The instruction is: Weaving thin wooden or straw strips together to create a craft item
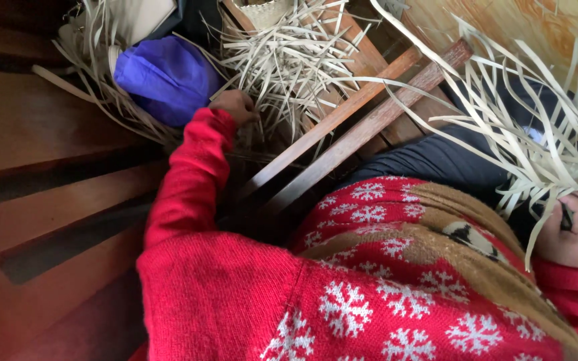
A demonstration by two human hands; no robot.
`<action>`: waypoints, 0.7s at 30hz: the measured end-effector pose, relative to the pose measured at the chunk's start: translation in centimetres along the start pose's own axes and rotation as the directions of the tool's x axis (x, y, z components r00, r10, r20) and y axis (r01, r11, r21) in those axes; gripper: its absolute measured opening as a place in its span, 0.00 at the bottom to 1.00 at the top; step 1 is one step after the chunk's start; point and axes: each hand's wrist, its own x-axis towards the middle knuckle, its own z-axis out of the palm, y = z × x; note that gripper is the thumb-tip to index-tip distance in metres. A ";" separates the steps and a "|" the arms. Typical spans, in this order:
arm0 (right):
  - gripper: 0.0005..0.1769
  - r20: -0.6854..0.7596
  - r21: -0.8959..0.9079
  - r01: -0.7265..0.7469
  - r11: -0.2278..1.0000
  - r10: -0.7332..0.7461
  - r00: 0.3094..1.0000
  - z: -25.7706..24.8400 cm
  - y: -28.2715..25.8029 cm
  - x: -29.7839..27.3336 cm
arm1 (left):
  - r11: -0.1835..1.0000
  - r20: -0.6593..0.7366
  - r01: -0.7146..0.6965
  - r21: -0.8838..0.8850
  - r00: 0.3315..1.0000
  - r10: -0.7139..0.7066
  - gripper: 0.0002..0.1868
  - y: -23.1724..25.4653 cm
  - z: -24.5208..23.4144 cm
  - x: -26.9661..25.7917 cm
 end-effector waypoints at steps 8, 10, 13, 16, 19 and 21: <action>0.01 -0.008 0.069 0.073 0.995 -0.072 0.997 -0.1 0.1 0.8 | 0.995 0.002 -0.055 -0.087 0.998 0.055 0.06 3.7 -14.3 -9.1; 0.01 -0.005 0.084 0.048 0.995 -0.048 0.999 0.0 0.2 0.6 | 0.957 0.019 0.064 -0.284 0.998 -0.061 0.06 5.5 -18.0 -13.4; 0.02 -0.009 0.048 0.032 0.998 -0.031 0.999 0.1 0.3 0.2 | 0.808 -0.056 -0.142 -0.572 0.989 0.135 0.03 4.4 -19.4 -16.1; 0.01 -0.030 0.046 -0.021 0.999 0.023 0.999 0.2 0.0 0.2 | 0.532 -0.267 -0.499 -0.684 0.850 0.454 0.06 2.2 -18.4 -16.2; 0.02 -0.025 0.076 0.011 0.997 -0.009 1.000 -0.3 -0.4 0.8 | 0.261 -0.456 -0.603 -0.754 0.766 0.453 0.03 2.2 -18.1 -16.3; 0.04 -0.009 0.076 0.038 0.996 -0.037 0.999 -0.3 -0.2 1.0 | 0.688 -0.361 -0.403 -0.603 0.907 0.215 0.03 3.6 -19.4 -17.7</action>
